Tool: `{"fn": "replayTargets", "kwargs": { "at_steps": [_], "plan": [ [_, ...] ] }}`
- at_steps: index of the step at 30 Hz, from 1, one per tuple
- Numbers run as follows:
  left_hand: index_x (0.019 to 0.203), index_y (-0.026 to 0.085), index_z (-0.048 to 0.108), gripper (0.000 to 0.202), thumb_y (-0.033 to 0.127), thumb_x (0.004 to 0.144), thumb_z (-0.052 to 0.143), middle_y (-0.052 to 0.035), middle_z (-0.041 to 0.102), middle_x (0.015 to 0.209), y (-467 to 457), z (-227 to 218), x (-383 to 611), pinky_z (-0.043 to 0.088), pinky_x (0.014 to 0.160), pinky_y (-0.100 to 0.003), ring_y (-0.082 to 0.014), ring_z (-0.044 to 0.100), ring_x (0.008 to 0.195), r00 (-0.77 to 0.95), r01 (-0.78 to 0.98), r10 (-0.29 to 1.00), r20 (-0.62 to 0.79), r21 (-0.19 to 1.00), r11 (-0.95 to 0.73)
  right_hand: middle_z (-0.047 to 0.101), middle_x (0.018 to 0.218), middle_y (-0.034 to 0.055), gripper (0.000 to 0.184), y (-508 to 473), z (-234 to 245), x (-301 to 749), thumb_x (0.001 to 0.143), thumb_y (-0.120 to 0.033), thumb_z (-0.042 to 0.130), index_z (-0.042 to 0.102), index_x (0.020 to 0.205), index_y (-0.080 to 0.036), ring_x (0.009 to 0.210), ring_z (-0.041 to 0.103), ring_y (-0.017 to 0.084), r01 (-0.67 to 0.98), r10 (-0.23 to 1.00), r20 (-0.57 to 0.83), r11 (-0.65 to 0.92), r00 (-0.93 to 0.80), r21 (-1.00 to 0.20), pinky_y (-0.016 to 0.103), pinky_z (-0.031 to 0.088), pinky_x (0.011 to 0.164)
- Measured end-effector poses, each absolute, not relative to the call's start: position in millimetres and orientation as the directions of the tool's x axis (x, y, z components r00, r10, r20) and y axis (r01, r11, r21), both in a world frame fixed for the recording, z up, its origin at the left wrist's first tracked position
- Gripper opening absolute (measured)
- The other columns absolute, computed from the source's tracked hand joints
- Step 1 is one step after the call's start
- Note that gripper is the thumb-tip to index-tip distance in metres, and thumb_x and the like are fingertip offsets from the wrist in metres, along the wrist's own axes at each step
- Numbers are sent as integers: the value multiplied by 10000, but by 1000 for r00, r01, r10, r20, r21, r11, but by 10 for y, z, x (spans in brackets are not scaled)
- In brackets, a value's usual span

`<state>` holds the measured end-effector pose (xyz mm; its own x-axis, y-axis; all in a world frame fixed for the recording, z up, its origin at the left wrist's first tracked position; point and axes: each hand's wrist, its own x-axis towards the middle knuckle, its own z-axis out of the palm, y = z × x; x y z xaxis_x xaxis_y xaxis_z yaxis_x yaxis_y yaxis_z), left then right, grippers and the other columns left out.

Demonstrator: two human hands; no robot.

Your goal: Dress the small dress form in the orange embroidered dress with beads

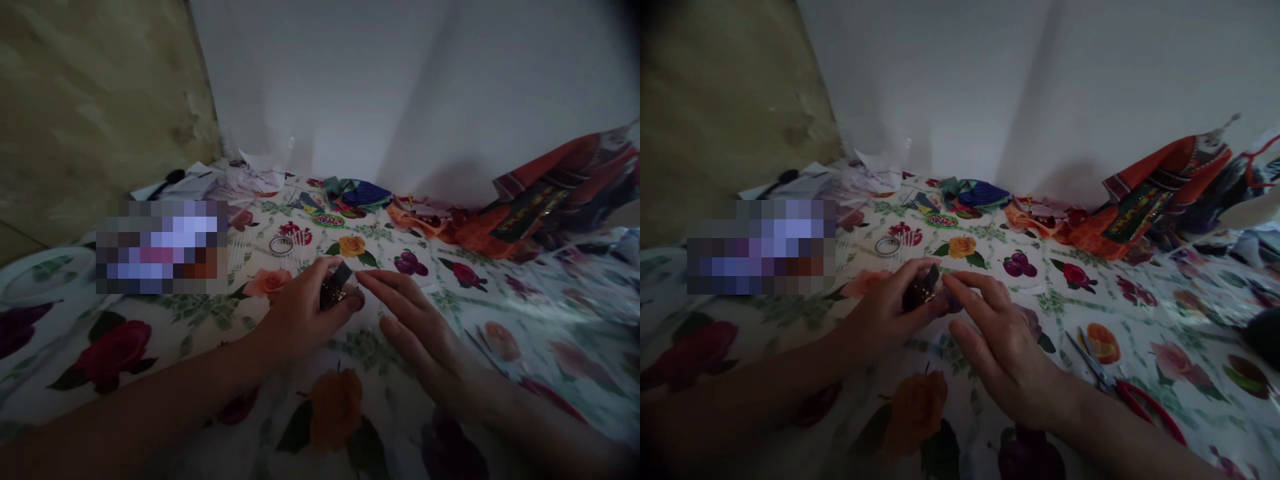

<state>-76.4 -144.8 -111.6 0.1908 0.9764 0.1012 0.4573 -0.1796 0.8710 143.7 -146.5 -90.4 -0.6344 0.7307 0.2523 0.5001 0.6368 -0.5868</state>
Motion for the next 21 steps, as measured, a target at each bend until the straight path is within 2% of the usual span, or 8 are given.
{"fn": "replayTargets", "kwargs": {
  "at_steps": [8, 16, 21],
  "plan": [
    [1306, 253, 484, 507, 530, 906, 624, -40, 696, 1093, -1436, -1123, -756, 525, 820, -369, -220, 668, 977, 197, 433, 975, 106, 883, -184, 386, 1578, 44, 498, -1474, -898, 1414, 1066, -329, 396, 370, 1561, -279, 1471, 367, 191, 505, 720, 275, 659, -637, -557, 337, 399, 1197],
    [1306, 258, 490, 531, 550, 888, 640, -34, 685, 1122, -1429, -1128, -755, 513, 845, -378, -228, 661, 1003, 171, 455, 983, 73, 879, -144, 366, 1578, 85, 543, -1464, -957, 1427, 1061, -346, 405, 324, 1586, -231, 1461, 361, 225, 513, 685, 279, 704, -672, -492, 405, 395, 1197],
    [1305, 267, 498, 529, 569, 892, 636, -22, 673, 1071, -1437, -1145, -761, 507, 781, -343, -197, 649, 918, 173, 464, 980, 103, 869, -173, 383, 1561, 105, 545, -1451, -986, 1421, 1059, -348, 414, 323, 1582, -224, 1449, 379, 232, 531, 687, 283, 709, -670, -464, 418, 423, 1171]
  ]
}}
